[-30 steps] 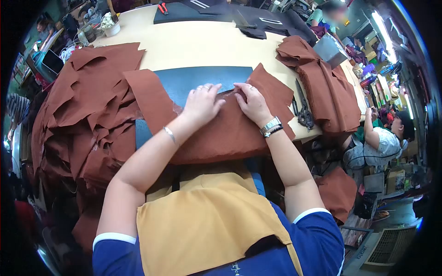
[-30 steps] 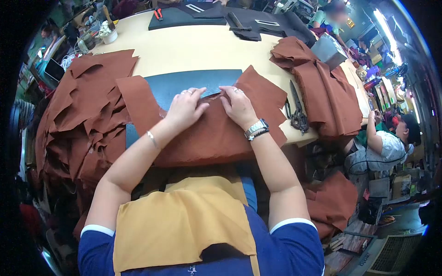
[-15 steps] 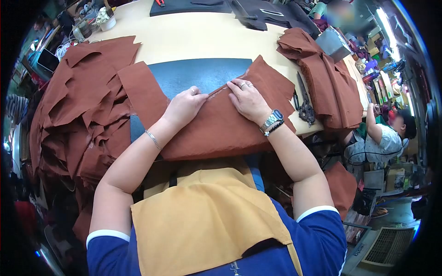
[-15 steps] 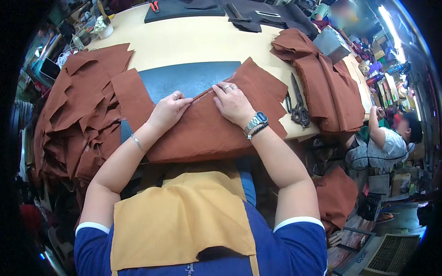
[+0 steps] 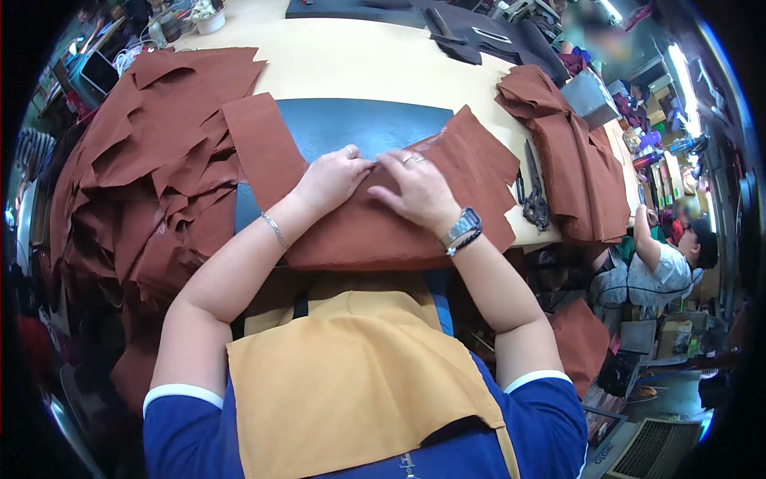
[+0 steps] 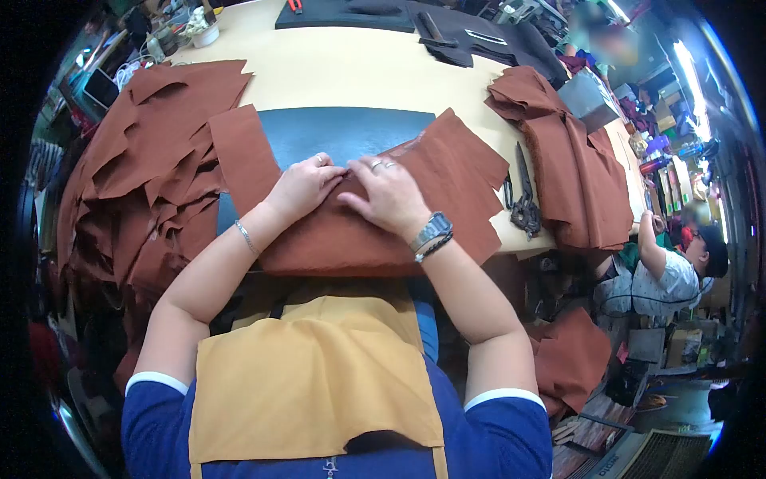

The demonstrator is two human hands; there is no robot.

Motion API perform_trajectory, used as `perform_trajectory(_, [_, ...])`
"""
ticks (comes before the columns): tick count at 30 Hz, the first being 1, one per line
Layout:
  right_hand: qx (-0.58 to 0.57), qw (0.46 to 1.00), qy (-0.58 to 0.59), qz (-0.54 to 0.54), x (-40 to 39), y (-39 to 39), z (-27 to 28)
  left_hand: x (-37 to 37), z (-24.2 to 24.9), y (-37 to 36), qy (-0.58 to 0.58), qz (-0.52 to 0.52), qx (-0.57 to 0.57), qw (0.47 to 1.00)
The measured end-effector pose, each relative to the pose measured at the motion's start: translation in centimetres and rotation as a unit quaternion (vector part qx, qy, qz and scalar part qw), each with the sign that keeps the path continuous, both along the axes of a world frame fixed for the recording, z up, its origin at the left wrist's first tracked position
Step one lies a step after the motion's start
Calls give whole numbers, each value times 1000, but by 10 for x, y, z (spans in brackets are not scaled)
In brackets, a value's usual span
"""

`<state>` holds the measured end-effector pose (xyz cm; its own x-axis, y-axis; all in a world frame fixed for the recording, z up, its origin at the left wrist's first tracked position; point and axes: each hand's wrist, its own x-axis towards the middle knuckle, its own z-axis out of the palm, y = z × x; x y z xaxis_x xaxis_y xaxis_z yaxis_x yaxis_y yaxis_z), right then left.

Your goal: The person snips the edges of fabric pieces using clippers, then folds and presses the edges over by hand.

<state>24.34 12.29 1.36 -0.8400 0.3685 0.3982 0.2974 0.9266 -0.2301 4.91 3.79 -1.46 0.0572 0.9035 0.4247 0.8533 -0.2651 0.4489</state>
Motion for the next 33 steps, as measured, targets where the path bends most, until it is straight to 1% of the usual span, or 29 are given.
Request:
perform_trajectory(1, [3, 1000, -25, 0, -3, -9, -3, -4, 2, -3, 3, 0, -11, 1000])
perform_trajectory(3, [7, 999, -25, -20, -4, -11, -9, -15, 8, -12, 8, -3, -34, 999])
perform_trajectory(6, [-7, 999, -49, -19, -4, -13, -6, -31, 22, -28, 24, -25, -70, 997])
perform_trajectory(7, [-7, 997, -75, -27, -6, -17, -3, -33, 25, -32, 31, -32, -79, 996])
perform_trajectory(9, [-4, 991, -124, -43, -9, -28, 5, -35, 25, -38, 69, -23, -61, 996])
perform_trajectory(12, [62, 986, -143, -64, -10, -34, 3, -39, 20, -42, 90, -17, -50, 995])
perform_trajectory(13, [66, 988, -129, -45, -11, -33, 1, -40, 19, -42, 92, -18, -48, 994])
perform_trajectory(15, [76, 992, -100, -7, -13, -29, -3, -43, 23, -44, 133, -8, -66, 989])
perform_trajectory(18, [-33, 991, -127, -24, -17, -37, 3, -49, 33, -46, 174, -5, -84, 981])
perform_trajectory(21, [5, 987, -159, -35, -20, -46, 13, -57, 32, -50, 206, -9, -73, 976])
perform_trajectory(24, [60, 992, -112, 2, -23, -42, 2, -67, 28, -52, 212, -17, -42, 976])
perform_trajectory(27, [-35, 990, -136, 4, -28, -48, 9, -72, 27, -56, 225, -18, -26, 974])
perform_trajectory(33, [-54, 974, -220, -17, -39, -55, 27, -79, 28, -59, 223, -10, -27, 974])
